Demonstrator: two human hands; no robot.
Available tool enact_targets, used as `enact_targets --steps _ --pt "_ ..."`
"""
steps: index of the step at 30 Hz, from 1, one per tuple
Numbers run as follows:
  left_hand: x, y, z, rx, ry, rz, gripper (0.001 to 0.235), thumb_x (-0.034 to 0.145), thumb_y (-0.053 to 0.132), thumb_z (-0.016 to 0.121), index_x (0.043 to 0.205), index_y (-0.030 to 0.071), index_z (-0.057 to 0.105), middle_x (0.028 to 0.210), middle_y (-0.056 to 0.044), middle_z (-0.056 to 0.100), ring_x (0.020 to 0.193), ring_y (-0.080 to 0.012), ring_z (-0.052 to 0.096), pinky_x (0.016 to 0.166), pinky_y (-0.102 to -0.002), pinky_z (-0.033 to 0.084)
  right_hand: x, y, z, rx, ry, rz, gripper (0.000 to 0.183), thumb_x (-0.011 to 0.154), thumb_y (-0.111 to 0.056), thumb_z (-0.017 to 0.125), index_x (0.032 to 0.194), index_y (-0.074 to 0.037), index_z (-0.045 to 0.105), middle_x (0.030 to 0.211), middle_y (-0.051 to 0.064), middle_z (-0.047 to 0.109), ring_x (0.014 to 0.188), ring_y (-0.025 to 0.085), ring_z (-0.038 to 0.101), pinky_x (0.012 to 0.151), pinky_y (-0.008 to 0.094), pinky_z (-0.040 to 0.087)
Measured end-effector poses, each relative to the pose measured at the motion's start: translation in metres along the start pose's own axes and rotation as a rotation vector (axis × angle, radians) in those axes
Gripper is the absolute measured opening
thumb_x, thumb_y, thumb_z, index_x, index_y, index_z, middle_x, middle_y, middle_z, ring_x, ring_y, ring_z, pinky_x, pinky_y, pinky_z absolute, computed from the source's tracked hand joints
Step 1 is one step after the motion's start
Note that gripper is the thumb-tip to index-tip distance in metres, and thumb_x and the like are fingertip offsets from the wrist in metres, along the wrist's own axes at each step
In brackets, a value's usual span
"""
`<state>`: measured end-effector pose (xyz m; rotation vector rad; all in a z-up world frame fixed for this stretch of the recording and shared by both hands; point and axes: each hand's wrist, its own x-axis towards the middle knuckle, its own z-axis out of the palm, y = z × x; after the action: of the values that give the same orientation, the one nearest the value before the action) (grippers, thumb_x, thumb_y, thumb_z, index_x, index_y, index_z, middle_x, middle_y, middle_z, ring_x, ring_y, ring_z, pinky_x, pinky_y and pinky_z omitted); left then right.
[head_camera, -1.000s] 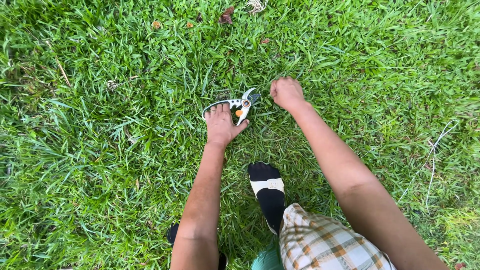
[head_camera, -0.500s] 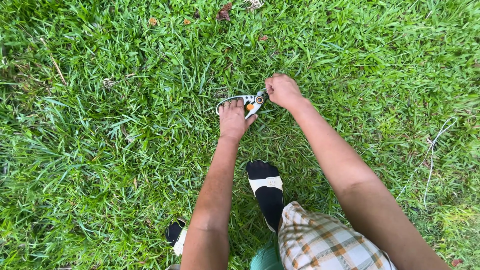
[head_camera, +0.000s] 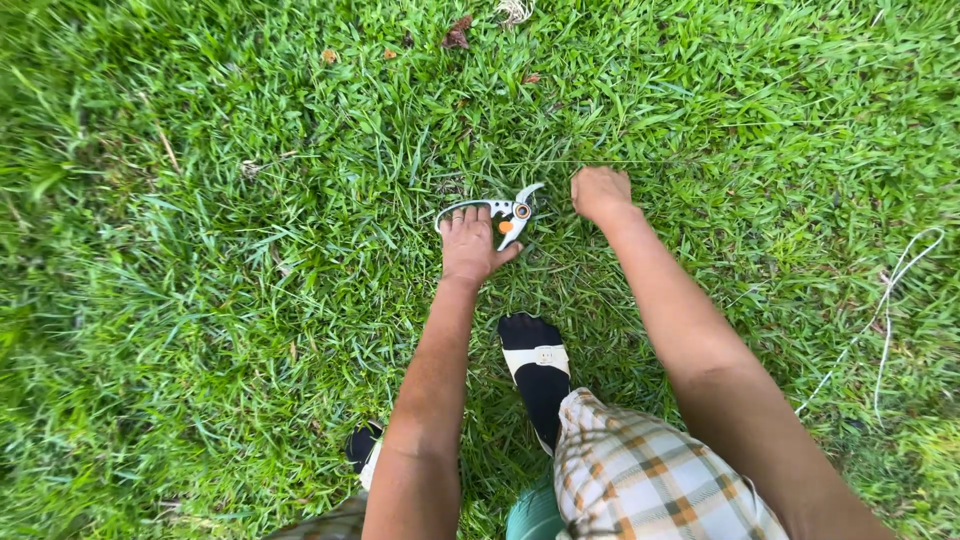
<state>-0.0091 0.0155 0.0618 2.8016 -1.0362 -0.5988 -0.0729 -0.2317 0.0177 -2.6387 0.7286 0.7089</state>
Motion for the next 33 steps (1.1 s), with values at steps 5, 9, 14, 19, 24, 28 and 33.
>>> enact_targets --steps 5,9,14,19,24,28,33 --pt "-0.004 0.018 0.015 0.028 0.025 0.003 0.098 0.069 0.065 0.080 0.138 0.002 0.052 0.136 -0.016 0.056 0.132 -0.0336 0.046 0.105 -0.050 0.033 0.006 0.006 0.012 0.027 0.059 -0.040 0.009 0.090 -0.014 0.069 0.095 -0.013 0.077 0.104 0.015 0.074 0.105 0.032 0.068 0.104 0.052 0.046" --pt "-0.005 0.039 0.021 0.065 -0.050 -0.038 0.089 0.077 0.065 0.077 0.137 0.003 0.054 0.137 -0.014 0.058 0.137 -0.0329 0.047 0.110 -0.050 0.034 0.010 0.002 0.010 -0.009 0.105 -0.127 0.009 0.090 -0.012 0.068 0.091 -0.010 0.077 0.100 0.016 0.074 0.101 0.033 0.070 0.101 0.051 0.048" --pt "0.005 0.047 0.036 0.018 0.056 -0.031 0.088 0.075 0.061 0.080 0.137 0.003 0.055 0.133 -0.014 0.061 0.129 -0.0332 0.053 0.105 -0.048 0.037 0.006 -0.006 0.006 -0.046 0.180 -0.237 0.008 0.082 -0.010 0.071 0.087 -0.011 0.078 0.099 0.016 0.075 0.101 0.034 0.070 0.100 0.050 0.049" --pt "0.025 0.026 0.073 -0.085 0.118 -0.011 0.080 0.074 0.055 0.083 0.134 0.008 0.059 0.132 -0.012 0.064 0.126 -0.0332 0.055 0.104 -0.048 0.037 -0.001 -0.020 -0.018 -0.127 0.140 -0.229 0.010 0.080 -0.012 0.073 0.089 -0.010 0.077 0.100 0.015 0.075 0.100 0.033 0.071 0.096 0.051 0.051" --pt "0.018 0.029 0.021 0.027 -0.001 0.080 0.086 0.072 0.064 0.081 0.133 0.007 0.058 0.138 -0.010 0.060 0.131 -0.0290 0.051 0.106 -0.049 0.036 -0.024 -0.015 -0.078 -0.146 0.087 -0.185 0.007 0.085 -0.009 0.070 0.088 -0.007 0.076 0.096 0.016 0.076 0.094 0.032 0.073 0.092 0.047 0.057" --pt "0.007 0.035 -0.040 0.097 -0.094 0.122 0.094 0.076 0.069 0.078 0.140 0.005 0.053 0.142 -0.012 0.057 0.133 -0.0304 0.050 0.110 -0.050 0.035 -0.051 -0.005 -0.140 -0.153 0.135 -0.326 0.011 0.086 -0.004 0.065 0.088 -0.008 0.075 0.094 0.018 0.074 0.091 0.033 0.072 0.088 0.047 0.058" --pt "-0.001 0.043 -0.096 0.240 -0.115 0.148 0.107 0.074 0.074 0.076 0.147 0.002 0.045 0.150 -0.014 0.049 0.141 -0.0324 0.043 0.114 -0.055 0.030 -0.105 -0.027 -0.210 -0.452 0.125 -0.425 0.009 0.088 -0.007 0.065 0.091 -0.004 0.072 0.096 0.021 0.075 0.093 0.037 0.072 0.087 0.049 0.058"
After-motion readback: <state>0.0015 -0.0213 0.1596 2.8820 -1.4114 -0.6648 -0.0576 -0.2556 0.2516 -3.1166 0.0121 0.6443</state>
